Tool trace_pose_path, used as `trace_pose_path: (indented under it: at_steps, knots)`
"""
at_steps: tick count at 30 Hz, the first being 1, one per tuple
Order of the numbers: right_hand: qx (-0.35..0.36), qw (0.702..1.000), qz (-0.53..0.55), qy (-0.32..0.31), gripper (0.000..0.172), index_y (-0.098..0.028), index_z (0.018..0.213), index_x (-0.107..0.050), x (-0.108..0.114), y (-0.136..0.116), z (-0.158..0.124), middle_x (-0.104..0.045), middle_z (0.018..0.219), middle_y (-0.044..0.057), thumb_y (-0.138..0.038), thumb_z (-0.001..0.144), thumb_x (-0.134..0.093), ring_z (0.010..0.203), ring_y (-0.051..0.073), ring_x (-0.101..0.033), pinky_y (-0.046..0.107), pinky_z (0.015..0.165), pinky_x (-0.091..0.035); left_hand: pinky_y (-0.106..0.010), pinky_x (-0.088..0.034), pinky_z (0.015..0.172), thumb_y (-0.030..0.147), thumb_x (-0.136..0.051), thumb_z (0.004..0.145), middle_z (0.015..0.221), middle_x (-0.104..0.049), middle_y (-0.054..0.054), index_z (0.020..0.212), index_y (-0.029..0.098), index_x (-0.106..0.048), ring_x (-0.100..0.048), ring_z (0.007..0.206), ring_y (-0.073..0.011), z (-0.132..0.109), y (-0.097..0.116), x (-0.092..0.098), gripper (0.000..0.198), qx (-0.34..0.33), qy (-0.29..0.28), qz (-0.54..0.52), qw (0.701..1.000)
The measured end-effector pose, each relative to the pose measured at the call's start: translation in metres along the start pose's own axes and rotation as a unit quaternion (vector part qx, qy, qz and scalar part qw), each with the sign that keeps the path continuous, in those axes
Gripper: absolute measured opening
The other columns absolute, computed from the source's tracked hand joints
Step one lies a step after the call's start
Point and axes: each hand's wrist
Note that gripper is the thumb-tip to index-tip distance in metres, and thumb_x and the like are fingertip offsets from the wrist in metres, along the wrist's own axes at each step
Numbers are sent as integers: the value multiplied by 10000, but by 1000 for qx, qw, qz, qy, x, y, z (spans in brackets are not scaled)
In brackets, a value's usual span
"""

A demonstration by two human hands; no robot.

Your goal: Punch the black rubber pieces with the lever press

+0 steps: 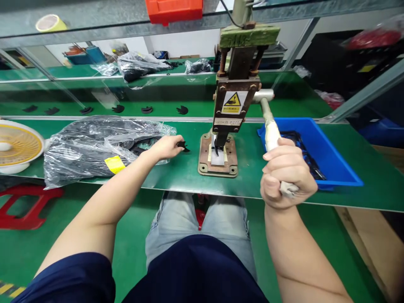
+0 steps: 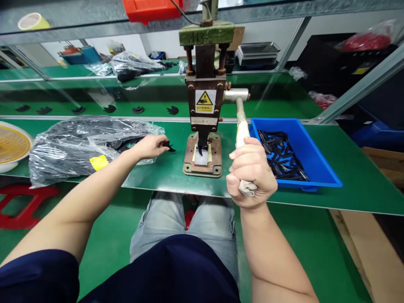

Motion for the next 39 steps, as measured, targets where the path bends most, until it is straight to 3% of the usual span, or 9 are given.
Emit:
trace_pose_path:
  at_steps: [2, 6, 10, 14, 18, 25, 34, 39]
  knots:
    - [2, 1000, 0, 5, 221, -247, 691, -563, 0, 1, 0, -618, 658, -51, -306, 848, -708, 794, 172, -694, 619, 1110, -538, -281, -460, 722, 405, -684, 947, 865, -722, -19, 1059, 225, -729, -661, 795, -203, 2, 15, -19, 217, -8, -11, -82, 997]
    - [1, 1000, 0, 9, 218, -257, 699, -569, 0, 1, -1, -617, 654, -49, -315, 856, -708, 789, 172, -692, 603, 1108, -543, -248, -412, 625, 458, -672, 966, 751, -664, 15, 899, 206, -682, -594, 683, -151, 5, 33, -48, 261, 3, -22, -216, 976]
    - [5, 1000, 2, 8, 232, -248, 693, -564, -1, 1, -1, -614, 656, -50, -320, 862, -707, 798, 169, -693, 601, 1109, -540, -213, -406, 541, 465, -639, 1029, 626, -642, 32, 903, 219, -564, -571, 537, -116, 11, 44, -49, 287, 62, 6, -339, 939]
    - [8, 1000, 2, 29, 280, -231, 676, -532, -6, 2, -1, -597, 652, -56, -331, 866, -712, 787, 158, -686, 597, 1098, -535, -195, -423, 497, 485, -623, 1071, 562, -646, 28, 938, 227, -490, -599, 457, -112, 23, 60, -42, 319, 70, -35, -431, 899]
    - [16, 999, 4, 34, 297, -222, 669, -522, -7, 2, 0, -594, 652, -61, -332, 864, -717, 787, 146, -685, 560, 1063, -532, -217, -487, 524, 442, -717, 1027, 639, -695, -6, 958, 204, -541, -664, 529, -132, 34, 74, -45, 304, 41, -80, -426, 900]
    - [13, 999, -7, 31, 317, -235, 671, -518, -5, 3, -1, -570, 636, -64, -369, 882, -713, 769, 148, -680, 552, 1047, -547, -233, -498, 537, 426, -744, 999, 734, -711, -18, 945, 192, -594, -669, 584, -137, 48, 73, -45, 283, 18, -69, -386, 920]
    - [8, 999, -11, 43, 360, -239, 657, -520, -9, 3, -1, -554, 622, -61, -415, 900, -717, 761, 149, -673, 551, 1053, -559, -209, -513, 531, 410, -756, 1003, 659, -678, 9, 969, 197, -575, -665, 545, -117, 52, 71, -56, 282, 33, -77, -419, 904]
    - [8, 998, -11, 63, 349, -248, 647, -514, -11, 3, -2, -509, 597, -57, -404, 882, -719, 720, 161, -656, 561, 1023, -570, -217, -553, 537, 388, -753, 1013, 611, -665, 10, 952, 196, -551, -684, 521, -128, 55, 73, -50, 286, 69, -124, -448, 882]
Point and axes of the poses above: each hand's wrist, its own z-axis towards the middle knuckle, its own x-axis out of the back of the hand, y = z × x
